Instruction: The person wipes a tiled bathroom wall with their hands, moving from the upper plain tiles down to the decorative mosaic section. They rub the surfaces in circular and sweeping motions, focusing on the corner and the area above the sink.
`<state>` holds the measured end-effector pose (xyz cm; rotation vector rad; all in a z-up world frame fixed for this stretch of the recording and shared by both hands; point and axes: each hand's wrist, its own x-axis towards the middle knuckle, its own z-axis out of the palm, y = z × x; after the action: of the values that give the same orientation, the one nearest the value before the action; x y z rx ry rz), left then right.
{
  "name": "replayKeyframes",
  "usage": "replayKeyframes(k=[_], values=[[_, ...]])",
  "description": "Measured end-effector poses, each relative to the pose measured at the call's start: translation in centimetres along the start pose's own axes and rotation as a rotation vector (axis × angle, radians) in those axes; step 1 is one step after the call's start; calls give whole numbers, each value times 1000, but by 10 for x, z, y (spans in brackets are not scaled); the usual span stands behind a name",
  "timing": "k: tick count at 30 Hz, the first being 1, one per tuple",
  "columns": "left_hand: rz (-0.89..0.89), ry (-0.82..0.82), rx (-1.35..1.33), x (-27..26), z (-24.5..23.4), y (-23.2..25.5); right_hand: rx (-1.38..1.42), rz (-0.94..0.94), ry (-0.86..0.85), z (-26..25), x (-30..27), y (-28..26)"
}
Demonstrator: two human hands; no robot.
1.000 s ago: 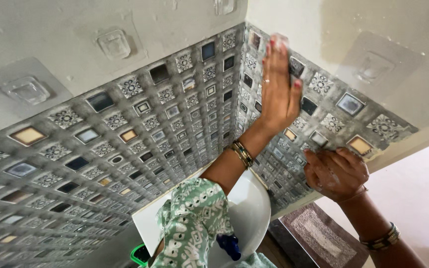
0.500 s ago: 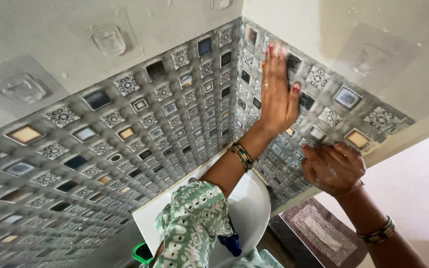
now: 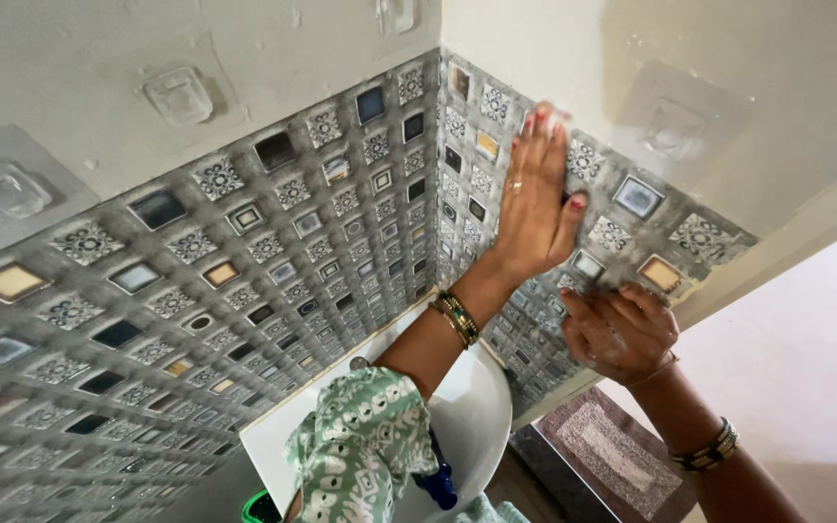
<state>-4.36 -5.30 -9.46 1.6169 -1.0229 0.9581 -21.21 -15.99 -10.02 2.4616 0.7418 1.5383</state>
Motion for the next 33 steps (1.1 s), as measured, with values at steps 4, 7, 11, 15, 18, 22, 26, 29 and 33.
replayKeyframes(k=[4,7,11,15,18,22,26,29,33], values=[[33,-109,23,-5,-1,6,29,1,23,4,-2,1],[60,-177,-3,-18,4,16,24,-37,82,7,-1,3],[17,-26,-13,3,5,26,13,-22,52,-3,1,0],[123,-63,21,31,-7,37,123,-63,135,0,0,5],[105,-1227,703,23,-5,46,238,-78,182,4,-7,10],[105,-261,81,-22,11,33,283,-107,280,20,-12,11],[57,-59,26,-24,34,35,240,-79,233,8,-9,6],[149,-104,24,-12,34,35,247,-69,240,2,0,4],[360,-369,209,-27,24,36,260,-82,218,-3,3,5]])
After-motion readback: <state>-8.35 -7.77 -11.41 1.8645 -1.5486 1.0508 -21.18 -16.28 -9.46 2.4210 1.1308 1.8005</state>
